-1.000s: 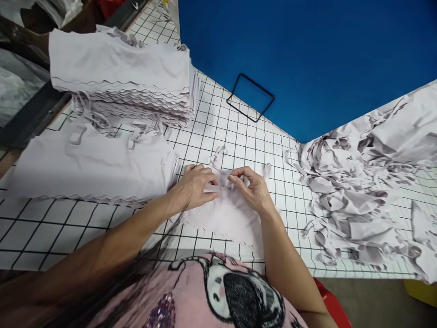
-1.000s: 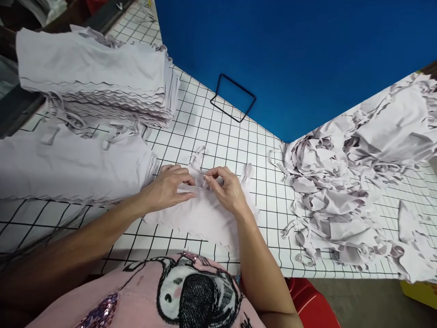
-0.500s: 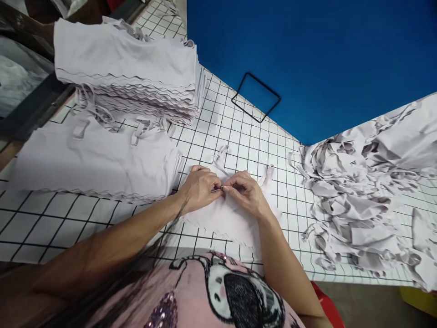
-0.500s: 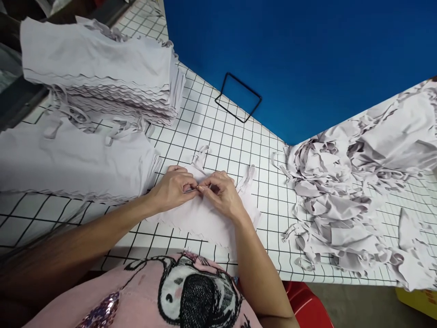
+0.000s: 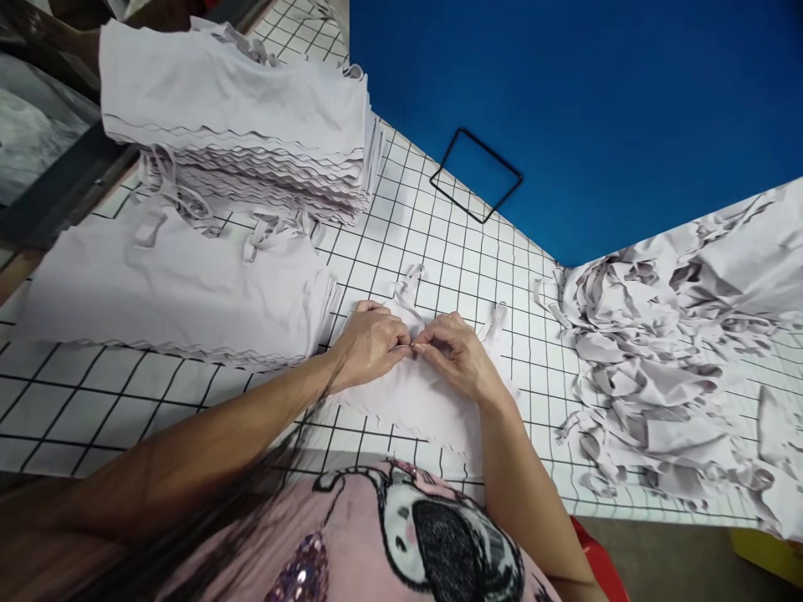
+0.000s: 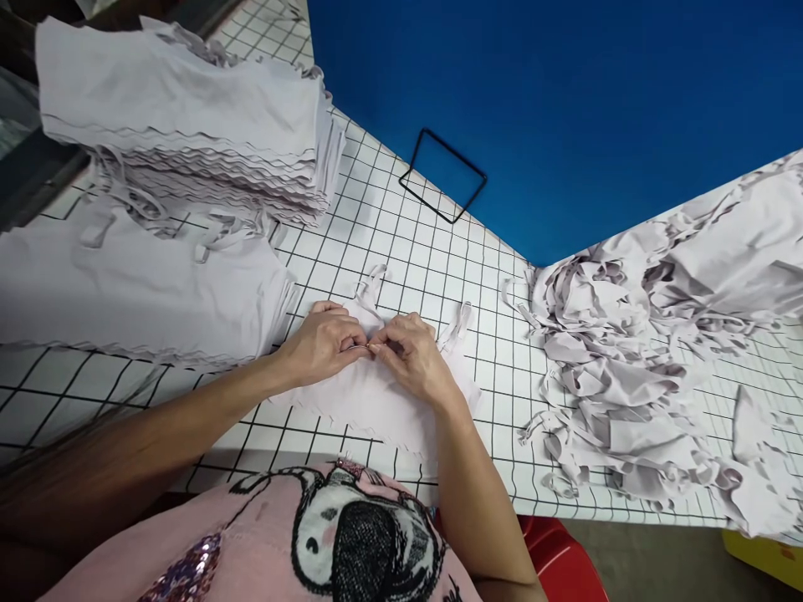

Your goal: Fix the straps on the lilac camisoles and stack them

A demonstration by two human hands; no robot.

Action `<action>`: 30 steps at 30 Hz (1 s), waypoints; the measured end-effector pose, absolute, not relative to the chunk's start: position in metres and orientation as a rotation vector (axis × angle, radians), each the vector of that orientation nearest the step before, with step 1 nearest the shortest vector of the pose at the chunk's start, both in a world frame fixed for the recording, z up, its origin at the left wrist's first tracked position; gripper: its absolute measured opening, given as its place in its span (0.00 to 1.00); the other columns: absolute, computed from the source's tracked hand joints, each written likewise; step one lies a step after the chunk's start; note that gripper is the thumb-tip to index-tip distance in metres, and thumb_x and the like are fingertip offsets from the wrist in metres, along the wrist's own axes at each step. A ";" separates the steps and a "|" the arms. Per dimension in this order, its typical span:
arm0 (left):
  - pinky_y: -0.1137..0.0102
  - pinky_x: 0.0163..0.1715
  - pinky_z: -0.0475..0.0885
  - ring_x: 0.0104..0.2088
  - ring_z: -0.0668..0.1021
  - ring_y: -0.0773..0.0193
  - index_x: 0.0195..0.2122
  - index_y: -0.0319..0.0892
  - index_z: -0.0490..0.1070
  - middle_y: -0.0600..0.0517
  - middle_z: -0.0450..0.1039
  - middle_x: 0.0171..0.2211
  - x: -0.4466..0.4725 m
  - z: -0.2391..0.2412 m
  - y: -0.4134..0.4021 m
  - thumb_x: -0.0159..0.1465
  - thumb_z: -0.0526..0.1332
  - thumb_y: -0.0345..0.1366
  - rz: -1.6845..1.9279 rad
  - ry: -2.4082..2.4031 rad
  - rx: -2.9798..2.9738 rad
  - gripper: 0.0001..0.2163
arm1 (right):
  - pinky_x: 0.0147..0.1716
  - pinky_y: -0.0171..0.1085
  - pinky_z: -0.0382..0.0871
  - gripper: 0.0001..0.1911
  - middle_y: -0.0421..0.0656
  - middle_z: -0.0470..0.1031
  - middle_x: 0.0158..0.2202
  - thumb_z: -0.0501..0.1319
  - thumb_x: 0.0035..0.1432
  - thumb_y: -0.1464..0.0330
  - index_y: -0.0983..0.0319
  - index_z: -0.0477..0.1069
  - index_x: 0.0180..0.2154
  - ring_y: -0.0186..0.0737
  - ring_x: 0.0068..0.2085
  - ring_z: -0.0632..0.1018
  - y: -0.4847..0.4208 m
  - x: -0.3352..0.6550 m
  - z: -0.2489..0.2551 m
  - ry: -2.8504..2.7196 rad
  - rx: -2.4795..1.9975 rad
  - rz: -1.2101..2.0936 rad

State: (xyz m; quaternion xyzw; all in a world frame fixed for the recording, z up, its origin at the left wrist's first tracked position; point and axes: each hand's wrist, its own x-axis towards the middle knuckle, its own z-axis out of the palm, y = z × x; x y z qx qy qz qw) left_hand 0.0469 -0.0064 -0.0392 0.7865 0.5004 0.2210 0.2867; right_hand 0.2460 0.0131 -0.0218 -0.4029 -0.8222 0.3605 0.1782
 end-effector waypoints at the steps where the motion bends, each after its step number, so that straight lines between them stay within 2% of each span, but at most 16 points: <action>1: 0.60 0.50 0.59 0.31 0.73 0.63 0.25 0.42 0.71 0.56 0.71 0.22 0.047 -0.039 -0.006 0.61 0.61 0.35 0.589 1.333 2.102 0.08 | 0.47 0.46 0.59 0.09 0.41 0.74 0.32 0.58 0.66 0.66 0.57 0.74 0.33 0.41 0.37 0.70 0.013 0.247 -0.021 -2.340 -1.152 1.006; 6: 0.60 0.50 0.59 0.31 0.73 0.64 0.26 0.41 0.70 0.55 0.72 0.23 0.047 -0.040 -0.007 0.61 0.60 0.34 0.593 1.317 2.110 0.07 | 0.45 0.46 0.56 0.07 0.41 0.74 0.32 0.58 0.65 0.68 0.57 0.73 0.33 0.43 0.40 0.69 0.009 0.245 -0.013 -2.471 -1.238 0.856; 14: 0.61 0.50 0.59 0.30 0.71 0.65 0.25 0.41 0.69 0.56 0.71 0.23 0.048 -0.033 -0.008 0.62 0.60 0.33 0.561 1.325 2.107 0.08 | 0.50 0.55 0.51 0.11 0.43 0.74 0.30 0.56 0.64 0.74 0.58 0.73 0.32 0.46 0.39 0.67 0.015 0.239 -0.002 -2.862 -1.132 0.302; 18: 0.60 0.51 0.60 0.31 0.72 0.65 0.26 0.41 0.71 0.56 0.70 0.23 0.046 -0.030 -0.006 0.61 0.61 0.34 0.542 1.321 2.054 0.07 | 0.52 0.56 0.51 0.12 0.43 0.73 0.30 0.56 0.61 0.77 0.57 0.74 0.32 0.46 0.39 0.67 0.024 0.243 -0.002 -2.879 -1.071 0.255; 24: 0.60 0.51 0.60 0.30 0.73 0.65 0.26 0.42 0.73 0.57 0.71 0.22 0.044 -0.032 -0.004 0.63 0.61 0.39 0.536 1.280 2.060 0.10 | 0.54 0.58 0.49 0.15 0.43 0.72 0.31 0.53 0.61 0.79 0.56 0.74 0.31 0.46 0.40 0.67 0.026 0.247 -0.004 -2.882 -1.046 0.187; 30: 0.61 0.49 0.60 0.30 0.73 0.64 0.26 0.42 0.72 0.56 0.72 0.23 0.044 -0.034 -0.004 0.63 0.60 0.40 0.560 1.295 2.078 0.10 | 0.55 0.54 0.48 0.16 0.43 0.73 0.34 0.52 0.61 0.79 0.56 0.74 0.33 0.45 0.42 0.67 0.038 0.244 -0.001 -2.754 -1.086 0.069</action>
